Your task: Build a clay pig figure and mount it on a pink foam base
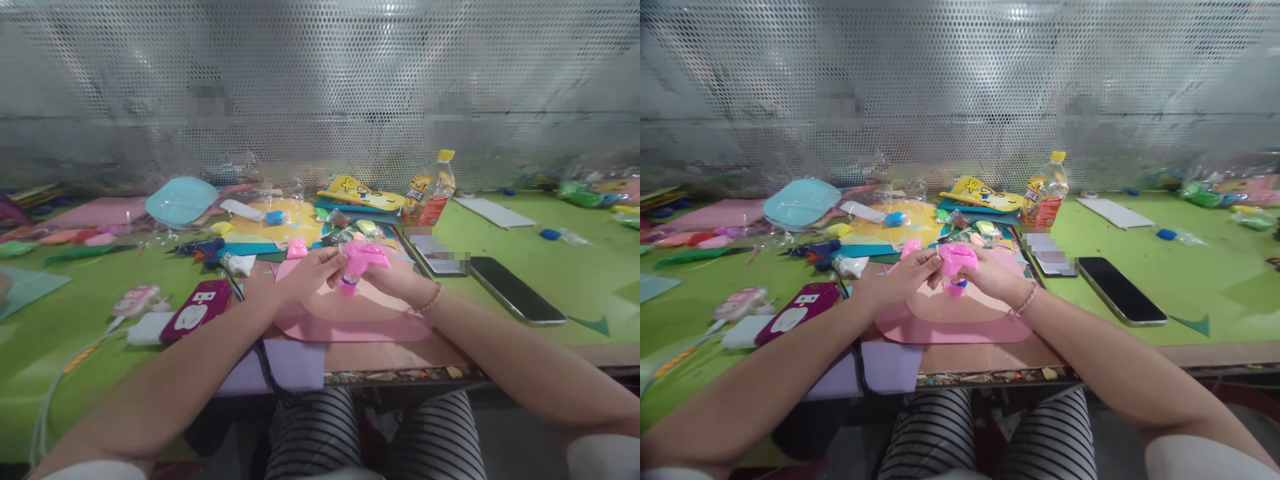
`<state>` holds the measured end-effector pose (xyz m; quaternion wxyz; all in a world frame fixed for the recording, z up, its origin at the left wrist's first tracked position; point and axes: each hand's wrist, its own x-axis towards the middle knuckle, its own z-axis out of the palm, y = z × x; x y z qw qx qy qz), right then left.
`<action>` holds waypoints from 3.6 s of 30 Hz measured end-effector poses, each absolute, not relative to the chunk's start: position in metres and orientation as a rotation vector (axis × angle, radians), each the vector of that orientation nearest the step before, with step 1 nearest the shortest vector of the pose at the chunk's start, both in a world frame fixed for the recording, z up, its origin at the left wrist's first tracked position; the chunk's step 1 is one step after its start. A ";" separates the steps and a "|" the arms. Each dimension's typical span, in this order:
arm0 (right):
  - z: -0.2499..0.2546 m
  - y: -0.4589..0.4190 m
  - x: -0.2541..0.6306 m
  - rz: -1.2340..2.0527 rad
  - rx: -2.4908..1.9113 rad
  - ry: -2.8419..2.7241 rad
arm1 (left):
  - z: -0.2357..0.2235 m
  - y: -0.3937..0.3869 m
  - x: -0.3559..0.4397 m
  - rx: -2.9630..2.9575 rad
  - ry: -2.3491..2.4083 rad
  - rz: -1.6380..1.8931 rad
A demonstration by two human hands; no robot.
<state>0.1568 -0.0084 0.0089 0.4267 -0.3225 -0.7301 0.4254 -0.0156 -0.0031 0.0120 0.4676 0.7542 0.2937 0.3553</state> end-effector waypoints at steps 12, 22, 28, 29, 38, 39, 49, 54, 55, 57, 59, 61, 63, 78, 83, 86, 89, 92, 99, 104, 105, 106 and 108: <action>0.003 0.002 0.158 1.527 -0.708 -1.575 | 0.008 -0.001 -0.013 1.729 0.717 0.907; 0.007 -0.003 0.154 1.584 -0.658 -1.487 | 0.010 -0.003 -0.015 1.885 0.690 0.877; 0.004 0.001 0.155 1.611 -0.672 -1.504 | 0.011 -0.001 -0.015 1.836 0.682 0.850; 0.004 0.002 0.156 1.614 -0.680 -1.494 | 0.011 -0.001 -0.015 1.820 0.686 0.849; 0.009 0.003 0.161 1.730 -0.707 -1.494 | 0.013 -0.007 -0.012 1.806 0.720 0.914; 0.009 0.002 0.160 1.725 -0.703 -1.482 | 0.013 -0.007 -0.012 1.790 0.702 0.931; 0.002 -0.003 0.150 1.584 -0.651 -1.433 | 0.005 0.002 -0.011 1.356 0.546 0.898; 0.003 -0.002 0.149 1.566 -0.666 -1.448 | 0.009 0.001 -0.012 1.287 0.591 0.860; 0.005 -0.002 0.149 1.539 -0.682 -1.470 | 0.009 0.000 -0.012 1.313 0.601 0.854; 0.008 -0.003 0.151 1.498 -0.704 -1.524 | 0.010 -0.004 -0.012 1.379 0.621 0.843; 0.011 -0.004 0.152 1.493 -0.696 -1.552 | 0.011 -0.006 -0.012 1.416 0.635 0.846; 0.012 -0.004 0.153 1.510 -0.679 -1.537 | 0.010 -0.007 -0.011 1.404 0.626 0.868; 0.011 -0.003 0.152 1.546 -0.665 -1.497 | 0.008 -0.006 -0.010 1.366 0.593 0.895; 0.024 -0.018 0.144 1.742 -0.466 -1.234 | 0.018 -0.010 -0.009 1.029 0.406 0.984; 0.024 -0.011 0.154 1.299 -0.628 -1.444 | 0.021 -0.005 -0.012 1.022 0.519 0.973; 0.027 -0.010 0.160 0.771 -0.851 -1.721 | 0.025 -0.007 -0.015 1.036 0.522 0.946; 0.027 -0.011 0.161 0.423 -0.917 -1.902 | 0.024 -0.010 -0.015 1.259 0.598 0.955; 0.025 -0.013 0.160 0.376 -0.916 -1.928 | 0.021 -0.008 -0.014 1.535 0.804 0.964; 0.023 0.000 0.168 0.900 -0.768 -1.871 | 0.014 0.005 -0.018 1.662 0.853 0.887; 0.017 0.013 0.174 0.942 -0.744 -1.809 | 0.007 0.010 -0.018 1.621 0.811 0.927; 0.017 0.012 0.174 0.855 -0.763 -1.828 | 0.006 0.010 -0.018 1.617 0.809 0.926; 0.018 0.011 0.174 0.753 -0.784 -1.862 | 0.007 0.009 -0.018 1.616 0.813 0.921; 0.021 0.008 0.173 0.579 -0.808 -1.946 | 0.008 0.008 -0.017 1.619 0.829 0.918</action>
